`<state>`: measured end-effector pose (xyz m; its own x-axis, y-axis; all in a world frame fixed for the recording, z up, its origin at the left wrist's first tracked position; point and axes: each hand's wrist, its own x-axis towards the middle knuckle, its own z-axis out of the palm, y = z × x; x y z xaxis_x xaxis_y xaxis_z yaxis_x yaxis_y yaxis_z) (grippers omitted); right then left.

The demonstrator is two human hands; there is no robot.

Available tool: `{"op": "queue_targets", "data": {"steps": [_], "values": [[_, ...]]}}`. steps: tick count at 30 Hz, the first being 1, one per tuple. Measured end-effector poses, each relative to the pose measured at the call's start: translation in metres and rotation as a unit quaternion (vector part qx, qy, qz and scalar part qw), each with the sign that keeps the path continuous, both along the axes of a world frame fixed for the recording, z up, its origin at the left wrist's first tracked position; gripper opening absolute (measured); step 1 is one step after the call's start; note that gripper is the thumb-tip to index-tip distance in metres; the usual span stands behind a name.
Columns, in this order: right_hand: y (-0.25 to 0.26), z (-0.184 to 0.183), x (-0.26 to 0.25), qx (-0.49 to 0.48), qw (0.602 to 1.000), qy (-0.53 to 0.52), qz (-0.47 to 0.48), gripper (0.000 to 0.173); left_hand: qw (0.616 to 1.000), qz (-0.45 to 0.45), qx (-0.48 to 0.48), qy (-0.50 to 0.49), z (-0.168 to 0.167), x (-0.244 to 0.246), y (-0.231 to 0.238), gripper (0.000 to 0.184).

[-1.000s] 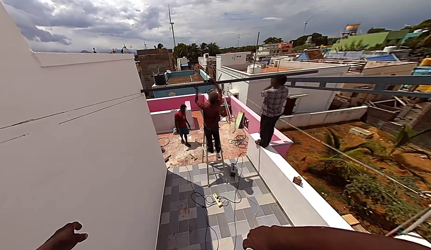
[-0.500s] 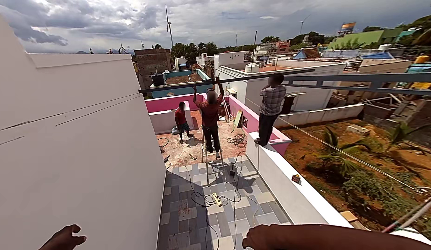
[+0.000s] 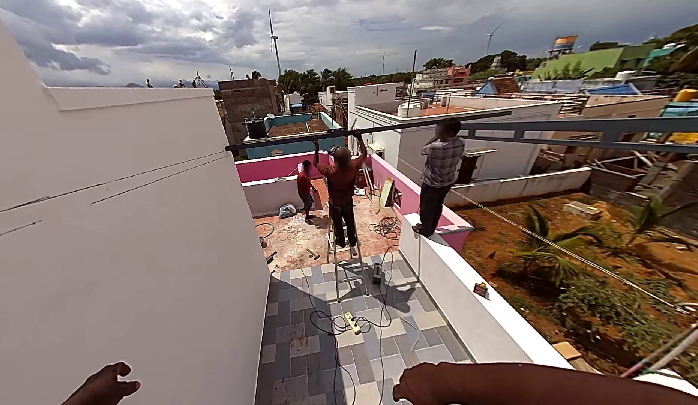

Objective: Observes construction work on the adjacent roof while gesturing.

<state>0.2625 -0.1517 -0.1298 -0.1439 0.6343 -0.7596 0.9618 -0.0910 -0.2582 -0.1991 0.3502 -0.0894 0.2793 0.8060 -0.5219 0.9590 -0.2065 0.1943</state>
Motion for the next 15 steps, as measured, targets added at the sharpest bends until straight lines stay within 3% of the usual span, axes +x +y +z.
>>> {"op": "queue_targets", "data": {"steps": [15], "values": [[0.001, -0.009, 0.004, 0.022, 1.000, 0.007, -0.007, 0.065, 1.000, -0.004, -0.004, 0.009, 0.020, 0.006, -0.017, 0.064]]}}
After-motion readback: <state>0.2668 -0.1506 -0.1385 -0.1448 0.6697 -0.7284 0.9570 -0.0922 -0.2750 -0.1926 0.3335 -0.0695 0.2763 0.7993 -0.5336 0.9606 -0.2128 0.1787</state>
